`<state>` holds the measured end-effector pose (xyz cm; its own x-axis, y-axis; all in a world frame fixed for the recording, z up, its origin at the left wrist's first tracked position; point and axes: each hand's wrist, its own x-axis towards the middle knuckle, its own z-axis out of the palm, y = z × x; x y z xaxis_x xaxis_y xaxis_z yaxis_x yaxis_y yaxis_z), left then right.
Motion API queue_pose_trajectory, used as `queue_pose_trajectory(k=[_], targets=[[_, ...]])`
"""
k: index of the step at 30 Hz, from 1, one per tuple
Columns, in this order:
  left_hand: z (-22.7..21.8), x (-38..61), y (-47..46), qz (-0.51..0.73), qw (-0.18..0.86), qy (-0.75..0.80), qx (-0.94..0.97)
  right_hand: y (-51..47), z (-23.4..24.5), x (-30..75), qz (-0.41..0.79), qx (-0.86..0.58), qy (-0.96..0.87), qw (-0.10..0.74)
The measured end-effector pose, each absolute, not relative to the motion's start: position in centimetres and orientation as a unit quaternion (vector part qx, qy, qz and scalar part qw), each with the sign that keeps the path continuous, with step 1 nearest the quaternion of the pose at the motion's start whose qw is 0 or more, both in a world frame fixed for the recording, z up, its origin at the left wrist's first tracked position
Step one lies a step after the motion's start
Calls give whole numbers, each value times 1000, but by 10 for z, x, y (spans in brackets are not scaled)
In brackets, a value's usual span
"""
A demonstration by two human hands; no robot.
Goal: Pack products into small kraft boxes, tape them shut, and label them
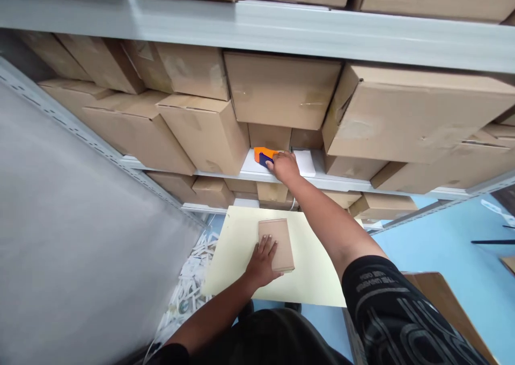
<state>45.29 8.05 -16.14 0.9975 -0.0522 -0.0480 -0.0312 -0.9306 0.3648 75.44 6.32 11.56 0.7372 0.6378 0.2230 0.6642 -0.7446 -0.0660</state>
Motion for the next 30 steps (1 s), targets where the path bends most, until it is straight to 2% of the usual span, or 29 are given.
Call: queue_pose_trajectory(k=[3, 6, 8, 11, 14, 16, 18, 20, 24, 30], targets=[[-146, 459, 82, -59, 201, -13, 978, 42, 118, 737, -154, -919, -334, 141], [-124, 479, 93, -85, 211, 7, 974, -8, 95, 689, -168, -905, -291, 263], [-112, 499, 107, -75, 211, 11, 975, -52, 54, 637, -62, -907, -214, 358], [-106, 534, 132, -28, 200, 24, 979, -114, -37, 546, 200, -878, -21, 434], [-112, 566, 151, -60, 208, 53, 975, -144, -116, 471, 418, -736, 189, 498], [-119, 579, 157, -116, 222, 67, 966, -143, -145, 448, 454, -644, 248, 563], [-123, 581, 158, -144, 224, 75, 961, -135, -157, 449, 437, -597, 261, 620], [-125, 569, 156, -150, 219, 92, 960, -127, -159, 466, 405, -601, 268, 634], [-124, 516, 146, -151, 223, 154, 951, -127, -155, 513, 348, -709, 235, 567], [-126, 454, 140, -201, 362, 180, 892, -152, -154, 564, 330, -803, 113, 484]])
